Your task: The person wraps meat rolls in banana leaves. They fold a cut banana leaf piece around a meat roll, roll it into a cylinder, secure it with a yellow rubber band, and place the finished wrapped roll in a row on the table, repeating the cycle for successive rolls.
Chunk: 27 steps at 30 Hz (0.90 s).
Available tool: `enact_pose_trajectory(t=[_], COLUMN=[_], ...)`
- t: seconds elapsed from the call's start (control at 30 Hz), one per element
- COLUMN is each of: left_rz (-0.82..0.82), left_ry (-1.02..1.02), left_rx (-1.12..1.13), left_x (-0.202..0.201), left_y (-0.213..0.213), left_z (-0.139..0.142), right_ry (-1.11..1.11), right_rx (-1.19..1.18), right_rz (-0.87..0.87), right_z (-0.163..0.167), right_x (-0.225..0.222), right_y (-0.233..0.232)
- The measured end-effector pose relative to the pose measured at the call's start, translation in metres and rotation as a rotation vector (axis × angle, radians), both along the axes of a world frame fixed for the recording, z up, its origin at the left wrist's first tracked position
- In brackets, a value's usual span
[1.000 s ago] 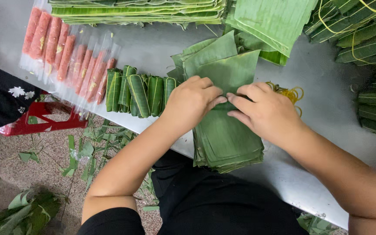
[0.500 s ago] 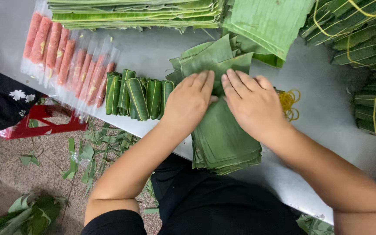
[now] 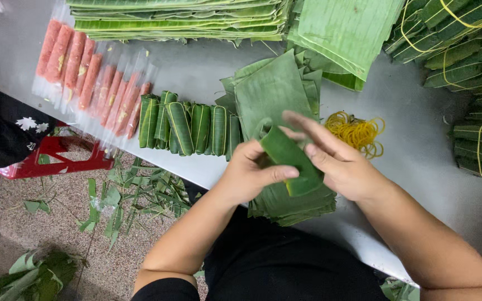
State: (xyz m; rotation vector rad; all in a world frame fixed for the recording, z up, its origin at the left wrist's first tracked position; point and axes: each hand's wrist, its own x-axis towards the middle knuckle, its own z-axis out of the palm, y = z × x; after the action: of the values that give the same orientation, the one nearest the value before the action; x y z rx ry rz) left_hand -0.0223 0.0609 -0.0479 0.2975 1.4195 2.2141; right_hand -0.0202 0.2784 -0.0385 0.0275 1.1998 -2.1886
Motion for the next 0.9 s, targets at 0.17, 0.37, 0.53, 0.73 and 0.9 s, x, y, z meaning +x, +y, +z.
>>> enact_pose_trajectory(t=[0.17, 0.37, 0.53, 0.73, 0.9], left_rz=[0.072, 0.125, -0.023, -0.257, -0.112], left_ry=[0.121, 0.254, 0.038, -0.064, -0.087], left_rx=[-0.258, -0.778, -0.499, -0.051, -0.125], left_x=[0.001, 0.007, 0.011, 0.003, 0.015], left_y=[-0.005, 0.006, 0.003, -0.019, -0.003], left_z=[0.0, 0.002, -0.003, -0.014, -0.019], right_ry=[0.77, 1.435, 1.367, 1.037, 1.153], right_rx=[0.86, 1.185, 1.25, 0.953, 1.106], right_rz=[-0.041, 0.079, 0.102, -0.077, 0.006], right_z=[0.015, 0.036, 0.033, 0.03, 0.031], right_x=[-0.006, 0.003, 0.005, 0.009, 0.017], right_y=[0.005, -0.005, -0.008, 0.007, -0.001])
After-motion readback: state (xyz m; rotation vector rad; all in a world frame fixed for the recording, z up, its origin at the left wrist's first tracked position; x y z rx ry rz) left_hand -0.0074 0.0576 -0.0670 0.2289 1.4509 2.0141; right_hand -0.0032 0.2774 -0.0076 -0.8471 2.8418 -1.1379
